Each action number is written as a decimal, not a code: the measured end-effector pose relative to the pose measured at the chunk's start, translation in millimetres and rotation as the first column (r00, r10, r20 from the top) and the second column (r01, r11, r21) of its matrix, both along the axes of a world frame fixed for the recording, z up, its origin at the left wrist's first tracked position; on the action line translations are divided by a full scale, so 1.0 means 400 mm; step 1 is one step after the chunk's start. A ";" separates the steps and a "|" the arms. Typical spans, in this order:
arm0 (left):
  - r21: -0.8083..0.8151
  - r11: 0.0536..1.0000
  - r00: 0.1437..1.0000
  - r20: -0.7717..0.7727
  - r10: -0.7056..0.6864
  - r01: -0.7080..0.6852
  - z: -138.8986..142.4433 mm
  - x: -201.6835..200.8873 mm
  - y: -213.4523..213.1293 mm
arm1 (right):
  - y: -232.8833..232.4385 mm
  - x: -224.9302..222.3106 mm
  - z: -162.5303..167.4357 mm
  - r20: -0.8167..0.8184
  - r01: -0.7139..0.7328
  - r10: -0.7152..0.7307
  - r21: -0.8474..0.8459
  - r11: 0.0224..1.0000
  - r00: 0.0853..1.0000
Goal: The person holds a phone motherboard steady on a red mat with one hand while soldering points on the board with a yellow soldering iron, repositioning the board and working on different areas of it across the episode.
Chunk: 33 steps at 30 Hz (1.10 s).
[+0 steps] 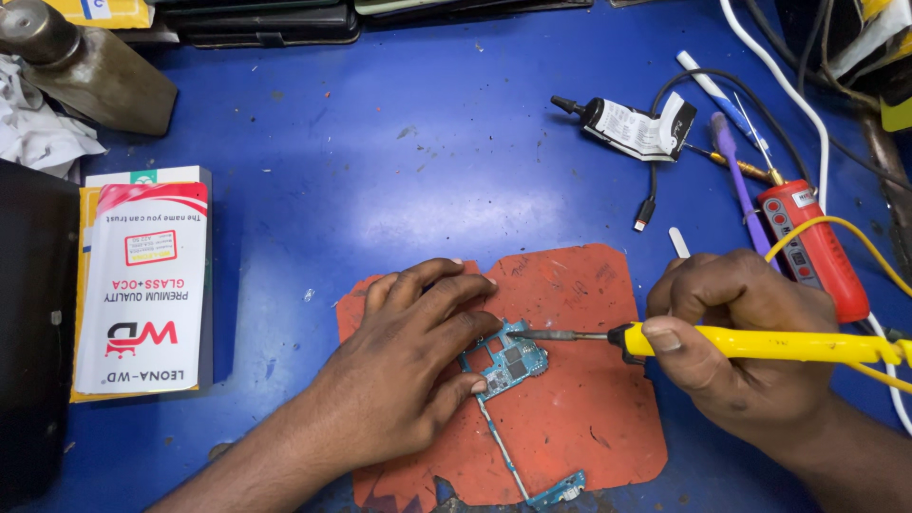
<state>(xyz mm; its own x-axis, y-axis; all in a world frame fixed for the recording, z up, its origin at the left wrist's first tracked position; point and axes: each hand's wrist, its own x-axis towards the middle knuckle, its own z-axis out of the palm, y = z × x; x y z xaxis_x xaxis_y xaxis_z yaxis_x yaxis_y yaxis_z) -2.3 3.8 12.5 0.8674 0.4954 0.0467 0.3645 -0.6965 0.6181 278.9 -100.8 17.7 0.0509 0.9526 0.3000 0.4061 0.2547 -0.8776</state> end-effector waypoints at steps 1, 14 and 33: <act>-0.003 1.000 1.000 0.000 -0.001 0.001 0.000 -0.001 0.000 | 0.000 -0.001 0.000 0.003 0.001 -0.001 0.001 1.000 1.000; 0.006 1.000 1.000 0.004 0.002 -0.002 0.002 0.001 -0.001 | 0.004 -0.007 0.003 -0.006 -0.017 0.017 0.033 0.999 1.000; -0.017 1.000 1.000 0.001 0.004 -0.004 0.001 0.000 -0.002 | 0.005 -0.007 0.007 0.033 -0.024 0.022 0.045 0.999 0.999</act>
